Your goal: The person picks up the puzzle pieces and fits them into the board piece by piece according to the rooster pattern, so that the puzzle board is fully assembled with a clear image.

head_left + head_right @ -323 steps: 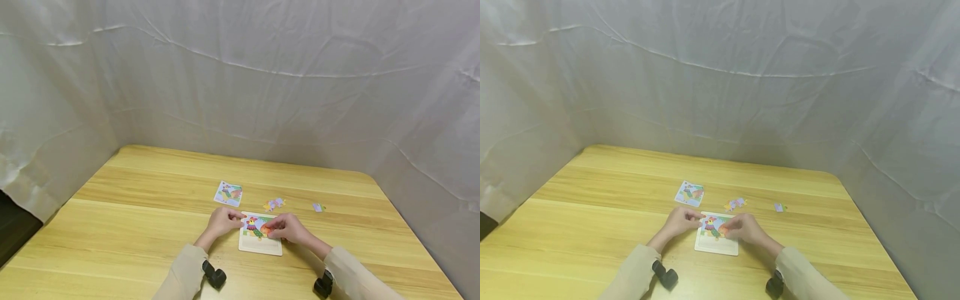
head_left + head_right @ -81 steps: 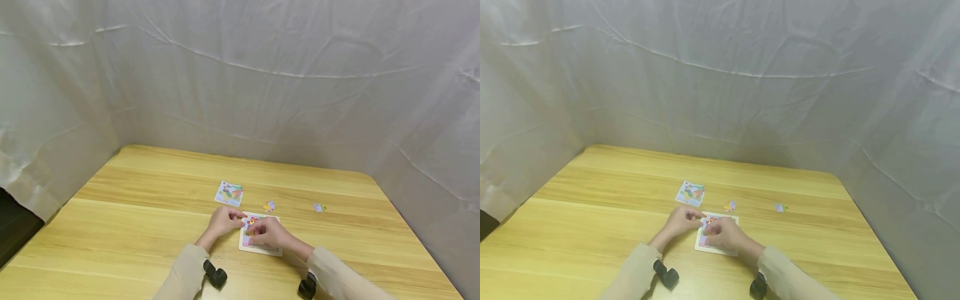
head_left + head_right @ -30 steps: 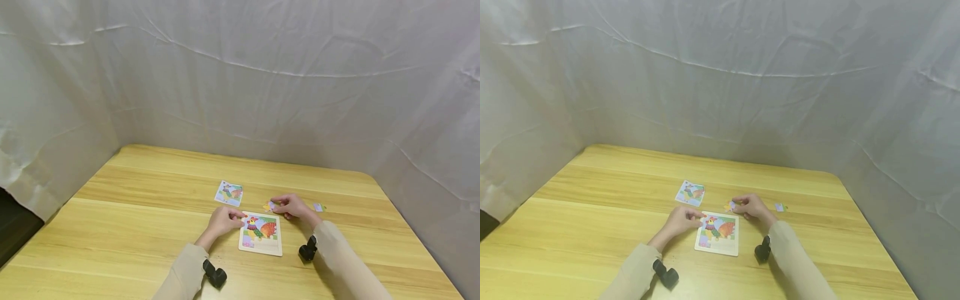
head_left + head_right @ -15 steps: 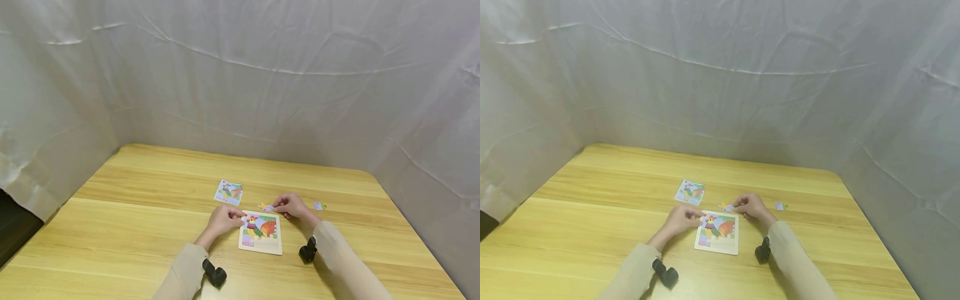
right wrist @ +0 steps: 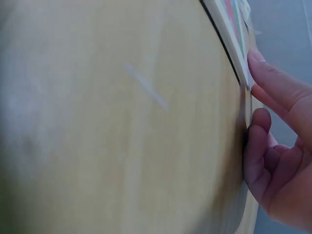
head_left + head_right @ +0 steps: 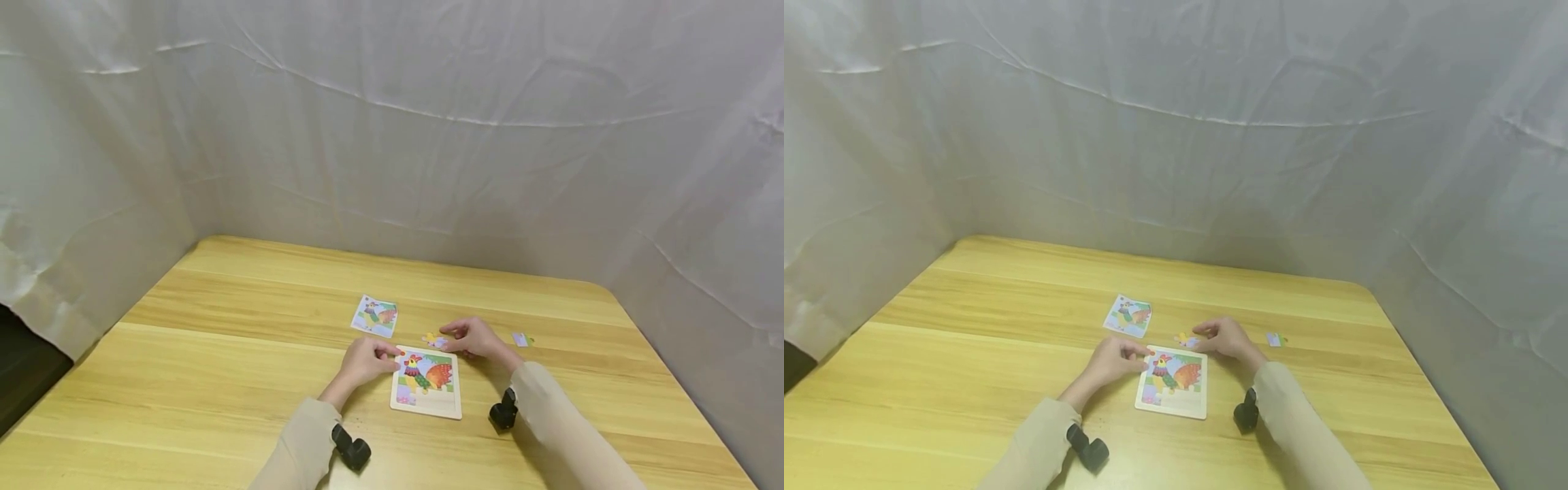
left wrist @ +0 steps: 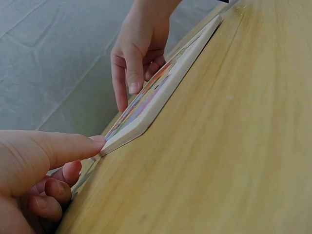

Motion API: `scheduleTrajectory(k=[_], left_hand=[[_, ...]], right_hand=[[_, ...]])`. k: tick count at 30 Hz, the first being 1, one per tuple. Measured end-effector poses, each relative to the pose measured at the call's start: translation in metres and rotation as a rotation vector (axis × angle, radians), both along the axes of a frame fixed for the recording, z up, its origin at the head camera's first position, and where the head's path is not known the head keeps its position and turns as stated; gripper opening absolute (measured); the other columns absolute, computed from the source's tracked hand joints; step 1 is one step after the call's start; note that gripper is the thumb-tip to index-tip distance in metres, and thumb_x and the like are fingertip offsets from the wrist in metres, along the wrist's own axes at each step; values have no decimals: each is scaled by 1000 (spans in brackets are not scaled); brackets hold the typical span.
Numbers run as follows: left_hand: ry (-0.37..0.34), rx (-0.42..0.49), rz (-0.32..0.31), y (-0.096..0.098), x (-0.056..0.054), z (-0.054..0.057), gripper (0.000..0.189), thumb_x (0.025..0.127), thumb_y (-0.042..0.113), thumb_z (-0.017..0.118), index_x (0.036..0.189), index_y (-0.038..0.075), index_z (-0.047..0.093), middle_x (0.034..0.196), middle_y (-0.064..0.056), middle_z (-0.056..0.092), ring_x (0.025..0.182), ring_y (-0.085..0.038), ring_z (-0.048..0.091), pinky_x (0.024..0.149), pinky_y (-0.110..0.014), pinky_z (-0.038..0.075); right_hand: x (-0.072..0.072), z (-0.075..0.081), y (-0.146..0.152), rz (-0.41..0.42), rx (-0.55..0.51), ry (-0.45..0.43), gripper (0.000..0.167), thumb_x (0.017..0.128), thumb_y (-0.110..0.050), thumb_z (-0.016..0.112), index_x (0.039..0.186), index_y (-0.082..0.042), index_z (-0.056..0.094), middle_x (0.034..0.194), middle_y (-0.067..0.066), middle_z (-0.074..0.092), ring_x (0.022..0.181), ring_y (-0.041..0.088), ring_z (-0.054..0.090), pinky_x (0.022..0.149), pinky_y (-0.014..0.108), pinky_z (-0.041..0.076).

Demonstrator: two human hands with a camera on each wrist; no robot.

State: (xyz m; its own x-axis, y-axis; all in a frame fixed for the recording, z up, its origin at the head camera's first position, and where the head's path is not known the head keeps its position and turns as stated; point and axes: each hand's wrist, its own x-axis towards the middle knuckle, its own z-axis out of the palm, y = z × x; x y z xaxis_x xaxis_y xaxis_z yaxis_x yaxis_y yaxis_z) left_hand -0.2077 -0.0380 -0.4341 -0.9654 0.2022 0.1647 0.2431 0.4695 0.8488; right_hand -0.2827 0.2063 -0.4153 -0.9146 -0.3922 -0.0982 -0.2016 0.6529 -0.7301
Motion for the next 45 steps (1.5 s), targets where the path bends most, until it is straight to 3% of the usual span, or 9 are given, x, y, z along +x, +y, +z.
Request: scheduleTrajectory(k=[4, 11, 18, 22, 33, 40, 45], left_hand=[[-10, 3, 0, 0, 0, 0, 15, 71, 11, 72, 85, 6, 71, 55, 7, 48, 51, -7, 42, 52, -23, 34], [-7, 3, 3, 0, 0, 0, 15, 71, 10, 72, 85, 6, 71, 55, 7, 48, 52, -6, 41, 52, -22, 34], [5, -6, 3, 0, -1, 0, 14, 71, 10, 73, 85, 6, 71, 55, 7, 48, 52, -6, 41, 52, -22, 34], [-8, 3, 4, 1, -1, -1, 14, 71, 10, 72, 85, 6, 71, 54, 7, 48, 52, -6, 42, 52, -22, 34], [-13, -9, 5, 0, -1, -1, 14, 73, 11, 72, 85, 5, 72, 53, 6, 49, 50, -7, 39, 48, -21, 31], [-23, -18, 9, 0, -1, -1, 16, 71, 13, 74, 85, 6, 72, 58, 6, 53, 52, -7, 41, 48, -22, 33], [-24, -25, 12, 0, -1, -1, 16, 71, 14, 74, 85, 6, 72, 61, 6, 56, 53, -8, 42, 49, -22, 34]], right_hand=[[-1, -2, -3, 18, 58, 69, 34, 72, -17, 75, 103, -5, 67, 71, 2, 53, 48, 10, 42, 44, 24, 36], [1, 0, -5, 13, 66, 82, 31, 73, -16, 73, 102, -5, 68, 72, 3, 59, 46, 10, 41, 43, 23, 36], [2, 1, -5, 123, 77, 165, 31, 76, -14, 70, 103, 1, 66, 92, 10, 65, 54, 11, 45, 45, 24, 39], [4, 2, -5, 154, 94, 194, 31, 78, -15, 69, 104, 3, 65, 88, 9, 64, 57, 11, 45, 47, 24, 39], [19, 11, -8, 126, 34, 188, 34, 76, -17, 71, 103, 1, 65, 83, 4, 58, 63, 14, 47, 50, 25, 41], [32, 15, -7, 169, -24, 161, 33, 78, -15, 69, 105, 3, 63, 75, 2, 57, 46, 13, 45, 40, 23, 38], [42, 15, -4, 181, -46, 178, 34, 78, -16, 69, 105, 4, 63, 74, 3, 57, 46, 9, 43, 40, 23, 37]])
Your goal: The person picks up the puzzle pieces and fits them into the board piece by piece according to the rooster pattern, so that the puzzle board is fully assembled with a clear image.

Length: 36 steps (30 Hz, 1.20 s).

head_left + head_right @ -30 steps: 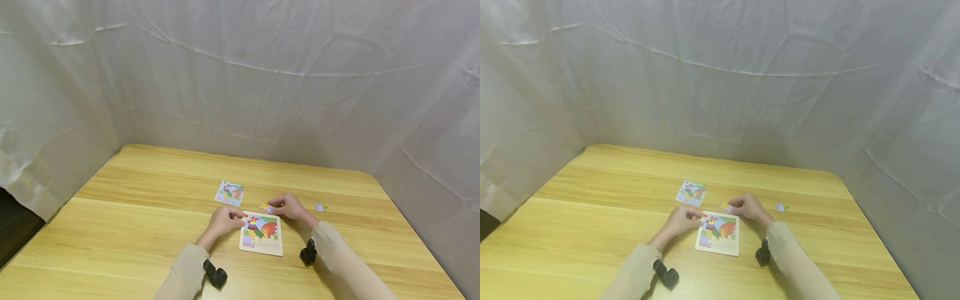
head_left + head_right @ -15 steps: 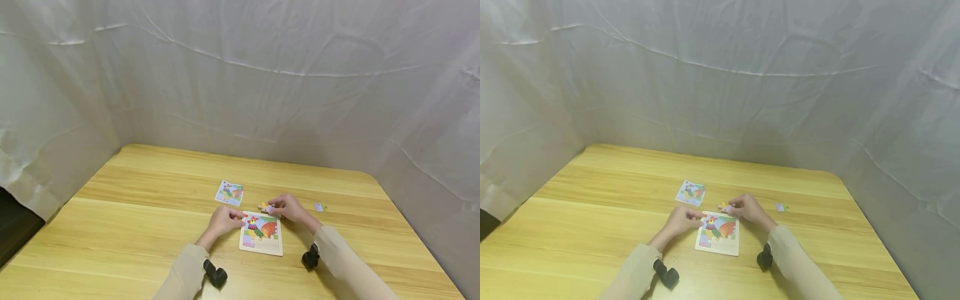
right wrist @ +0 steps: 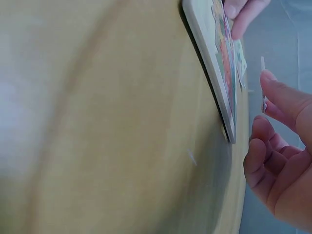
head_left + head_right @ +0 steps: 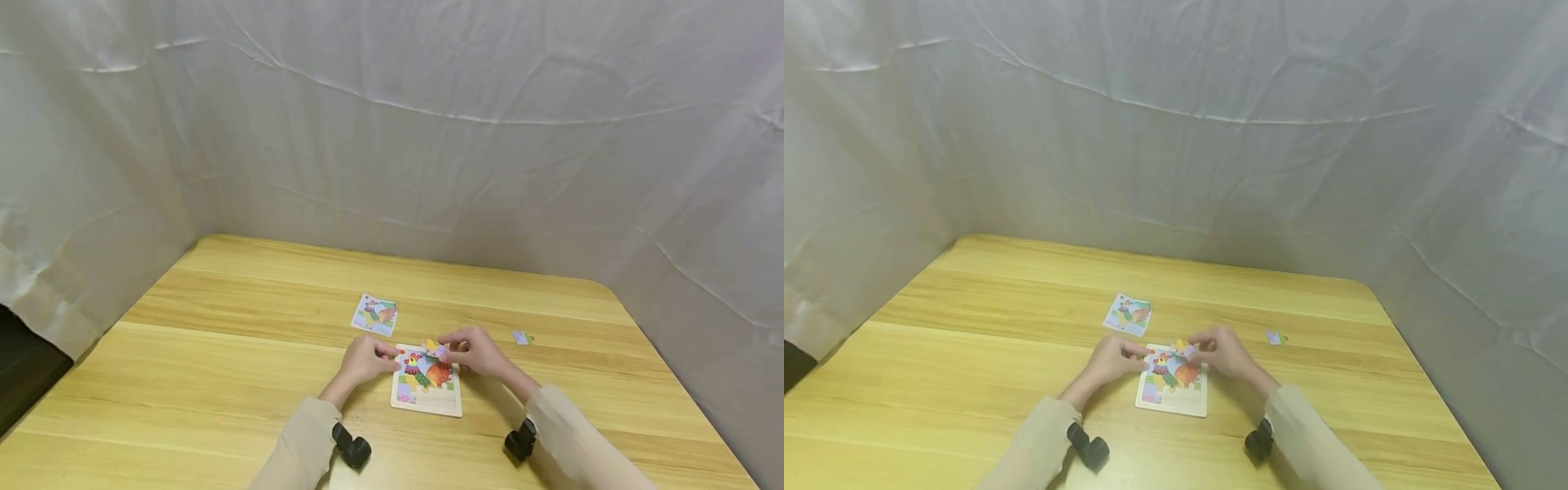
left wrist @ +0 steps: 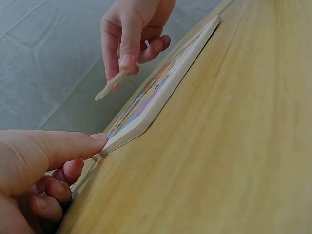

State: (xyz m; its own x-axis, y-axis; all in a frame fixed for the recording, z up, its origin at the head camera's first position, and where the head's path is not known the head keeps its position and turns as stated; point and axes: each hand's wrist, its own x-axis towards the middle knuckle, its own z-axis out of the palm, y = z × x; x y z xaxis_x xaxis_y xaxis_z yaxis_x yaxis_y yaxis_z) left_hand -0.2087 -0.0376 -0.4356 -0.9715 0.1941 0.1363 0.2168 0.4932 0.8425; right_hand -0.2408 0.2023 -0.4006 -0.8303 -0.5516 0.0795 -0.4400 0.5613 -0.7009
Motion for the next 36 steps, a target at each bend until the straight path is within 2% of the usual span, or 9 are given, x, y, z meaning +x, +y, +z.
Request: scheduleTrajectory(k=[10, 16, 20, 26, 36], left_hand=[[-12, -14, 2, 1, -1, 0, 16, 69, 16, 76, 83, 7, 73, 72, 2, 64, 57, -8, 47, 52, -24, 38], [-19, -21, 7, 0, -2, -3, 17, 68, 17, 77, 82, 9, 73, 65, 5, 61, 57, -7, 49, 53, -24, 39], [-19, -17, 8, 0, -2, -3, 16, 68, 17, 77, 81, 9, 73, 67, 5, 61, 57, -7, 48, 52, -24, 39], [-19, -12, 12, 0, -2, -1, 17, 68, 17, 78, 82, 9, 73, 71, 4, 63, 57, -8, 48, 52, -24, 39], [-8, -1, 6, 0, -1, -2, 16, 68, 16, 77, 82, 8, 73, 65, 5, 59, 55, -8, 46, 50, -23, 37]], right_hand=[[22, -3, 3, 11, -1, -19, 35, 77, -18, 69, 104, 4, 64, 74, 2, 56, 45, 4, 41, 40, 20, 33], [31, -4, 3, 35, -11, -7, 35, 77, -19, 69, 104, 3, 65, 73, 0, 55, 45, 3, 38, 40, 19, 32], [36, -5, 2, 49, 10, 3, 33, 76, -19, 70, 103, 0, 66, 72, -1, 53, 46, 3, 40, 41, 19, 34], [42, -9, -1, 88, 43, 18, 35, 74, -21, 72, 101, 0, 67, 70, -6, 53, 54, 3, 40, 46, 19, 35], [49, -10, -4, 80, 79, 8, 35, 73, -23, 73, 99, 0, 67, 71, -8, 55, 57, 4, 43, 49, 21, 38]])
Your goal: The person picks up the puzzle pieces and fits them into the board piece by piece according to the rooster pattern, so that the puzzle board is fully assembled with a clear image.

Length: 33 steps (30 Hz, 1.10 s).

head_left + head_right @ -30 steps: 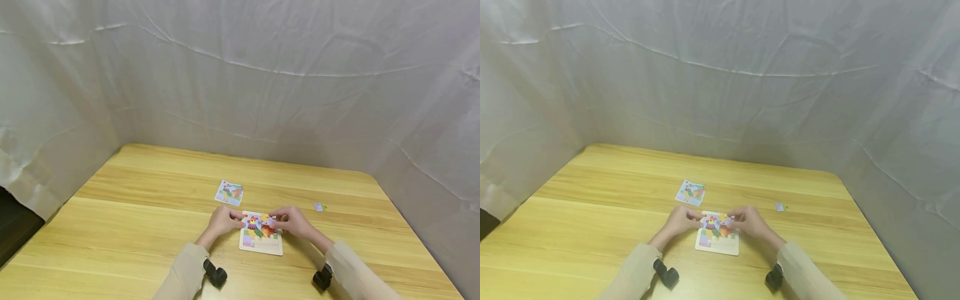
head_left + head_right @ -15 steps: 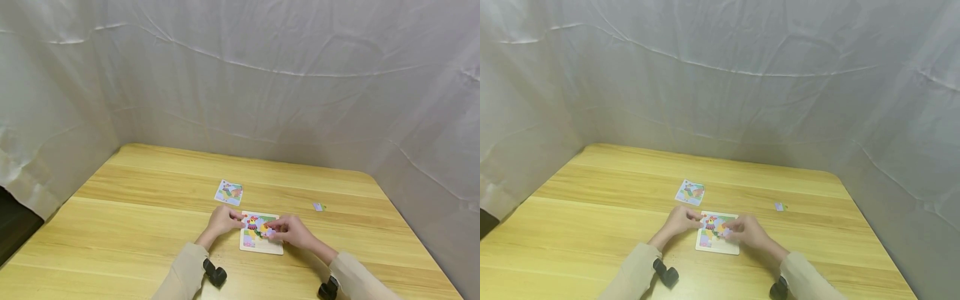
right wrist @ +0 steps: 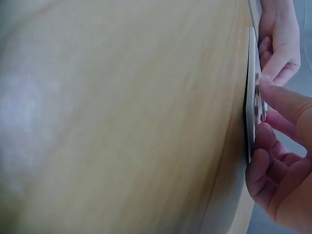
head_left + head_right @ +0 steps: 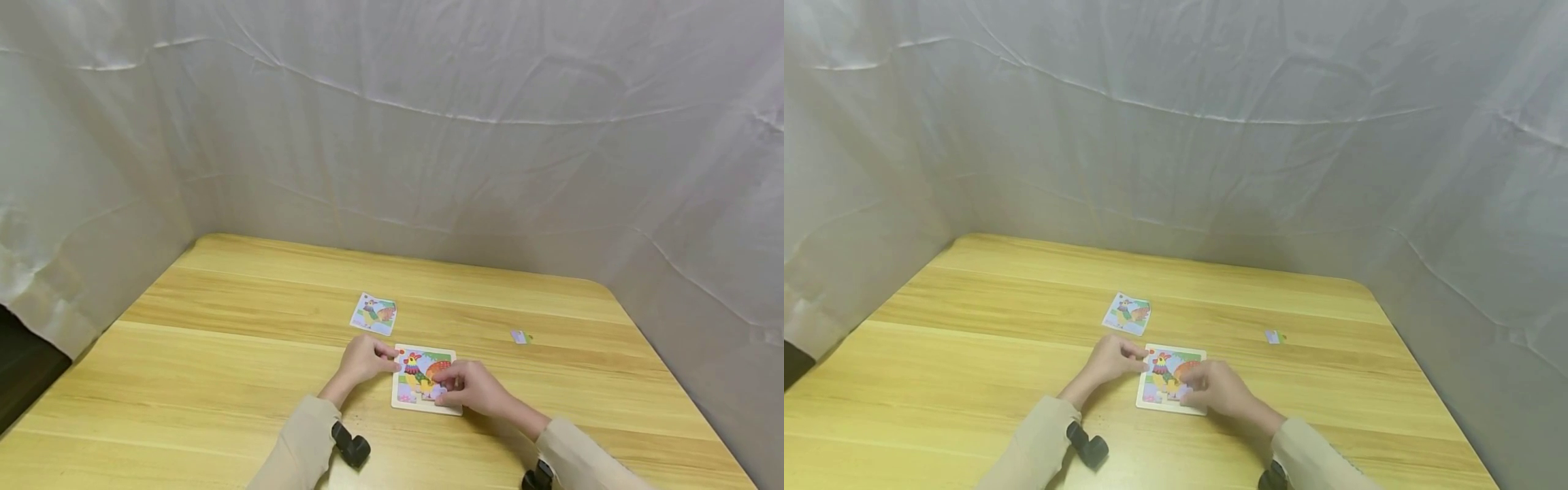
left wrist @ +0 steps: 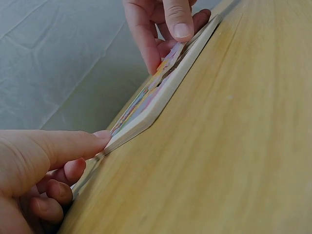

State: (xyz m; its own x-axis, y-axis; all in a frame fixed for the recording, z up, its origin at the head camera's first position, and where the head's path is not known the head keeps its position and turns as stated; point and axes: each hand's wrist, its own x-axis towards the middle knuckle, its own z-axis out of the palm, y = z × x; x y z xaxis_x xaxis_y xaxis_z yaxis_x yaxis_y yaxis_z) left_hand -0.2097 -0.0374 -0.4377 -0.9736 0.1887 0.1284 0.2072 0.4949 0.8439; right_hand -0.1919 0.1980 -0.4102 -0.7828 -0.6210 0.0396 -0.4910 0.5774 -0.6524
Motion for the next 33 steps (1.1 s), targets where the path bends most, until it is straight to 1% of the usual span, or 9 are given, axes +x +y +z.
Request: scheduleTrajectory(k=[6, 13, 19, 22, 25, 29, 33], left_hand=[[12, 0, -6, 0, 0, 0, 16, 69, 16, 77, 82, 8, 73, 67, 5, 60, 54, -8, 45, 50, -23, 36], [15, 6, -6, 0, 1, 1, 16, 68, 16, 77, 82, 7, 73, 67, 4, 61, 55, -8, 45, 50, -23, 36], [10, 13, -6, 0, 2, 2, 16, 68, 15, 77, 82, 7, 73, 66, 4, 60, 54, -8, 45, 50, -23, 36], [9, 14, -6, 0, 2, 2, 16, 68, 15, 77, 82, 7, 73, 65, 4, 60, 54, -8, 45, 50, -23, 36], [9, 13, -8, 0, 2, 2, 17, 69, 15, 77, 82, 7, 73, 65, 5, 60, 54, -8, 45, 50, -23, 36], [12, 11, -6, 0, 2, 3, 16, 69, 15, 77, 82, 7, 73, 65, 5, 60, 54, -8, 44, 50, -23, 36], [8, 13, -3, 0, 2, 4, 16, 68, 15, 77, 82, 7, 73, 65, 5, 60, 55, -8, 44, 50, -23, 36]], right_hand=[[3, 1, -3, 7, 39, 34, 33, 72, -25, 73, 96, -2, 68, 68, -10, 52, 56, 3, 42, 50, 21, 39], [6, 5, -7, 24, 80, 73, 32, 72, -24, 73, 95, -1, 68, 66, -11, 50, 55, 1, 41, 50, 21, 39], [6, 6, -9, 37, 91, 91, 37, 71, -26, 74, 97, -1, 67, 67, -12, 50, 54, 0, 39, 51, 21, 38], [5, 5, -12, 42, 77, 92, 35, 71, -25, 74, 97, -2, 67, 68, -12, 51, 55, 1, 40, 52, 21, 39], [4, 6, -15, 47, 47, 77, 30, 73, -24, 73, 94, -4, 68, 70, -11, 53, 57, 1, 42, 52, 21, 40], [3, 7, -20, 63, -30, 17, 23, 74, -20, 72, 91, -4, 68, 73, -7, 57, 56, 2, 44, 50, 20, 39], [3, 7, -22, 70, -85, -31, 23, 72, -16, 73, 90, -2, 69, 73, -4, 58, 55, 3, 43, 48, 19, 37]])
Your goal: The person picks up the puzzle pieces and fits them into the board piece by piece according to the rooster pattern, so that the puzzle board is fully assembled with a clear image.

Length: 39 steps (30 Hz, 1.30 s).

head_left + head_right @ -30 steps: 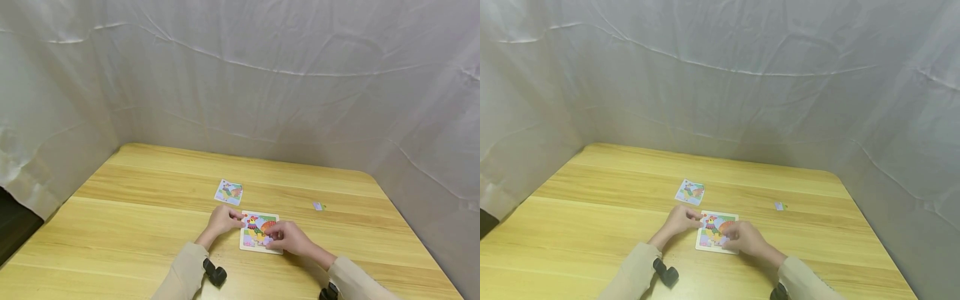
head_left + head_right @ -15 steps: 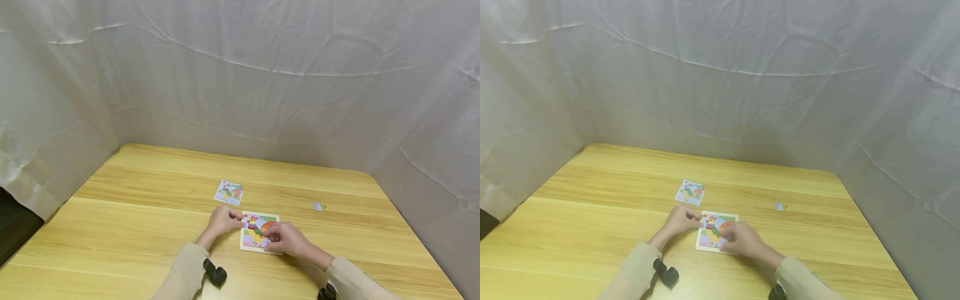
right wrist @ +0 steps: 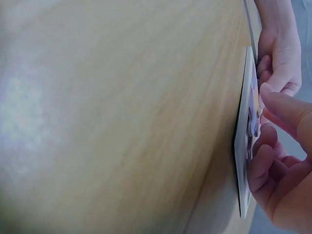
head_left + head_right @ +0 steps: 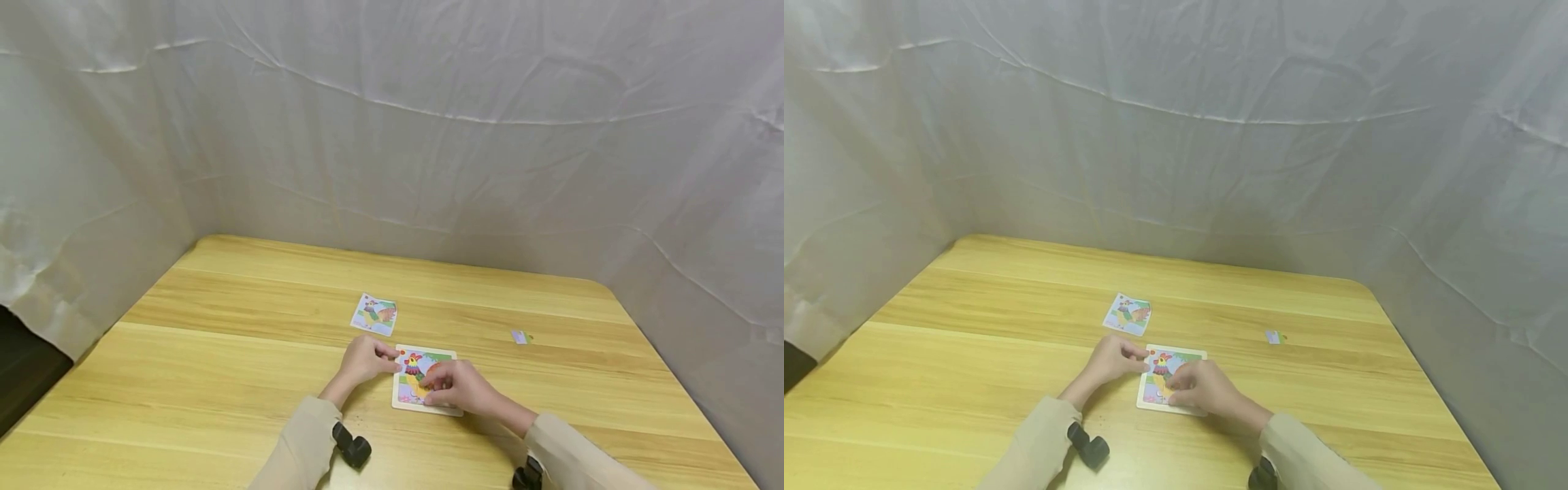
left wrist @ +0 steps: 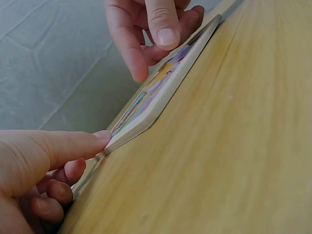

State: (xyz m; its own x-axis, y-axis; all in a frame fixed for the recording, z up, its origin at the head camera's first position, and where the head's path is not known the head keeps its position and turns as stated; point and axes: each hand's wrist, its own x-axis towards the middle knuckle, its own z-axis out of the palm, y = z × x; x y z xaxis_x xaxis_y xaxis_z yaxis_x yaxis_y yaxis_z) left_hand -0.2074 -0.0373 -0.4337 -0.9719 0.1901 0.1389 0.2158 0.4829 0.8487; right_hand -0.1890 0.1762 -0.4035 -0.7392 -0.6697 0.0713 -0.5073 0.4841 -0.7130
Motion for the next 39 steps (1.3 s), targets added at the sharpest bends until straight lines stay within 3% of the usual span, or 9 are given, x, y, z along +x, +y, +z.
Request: scheduleTrajectory(k=[20, 30, 39], left_hand=[[-5, -2, 2, 0, -1, 0, 16, 68, 15, 77, 82, 7, 73, 64, 5, 60, 55, -8, 45, 50, -22, 36], [-10, -3, -1, -1, 1, 0, 16, 69, 15, 76, 82, 7, 73, 63, 5, 58, 54, -9, 43, 49, -23, 35], [-16, 0, 3, -1, 1, -1, 16, 69, 15, 76, 83, 7, 73, 63, 5, 57, 54, -9, 43, 50, -23, 35]], right_hand=[[-3, -1, -2, 27, 20, -25, 19, 72, -9, 72, 88, 1, 69, 72, -4, 57, 57, 2, 43, 50, 18, 38], [-4, 2, 9, -40, -30, -48, 20, 74, -9, 71, 92, 1, 69, 91, 10, 64, 53, 3, 41, 46, 18, 36], [-12, 2, 30, -137, -26, -40, 19, 78, -11, 68, 93, 1, 67, 68, -1, 56, 45, 5, 41, 40, 20, 37]])
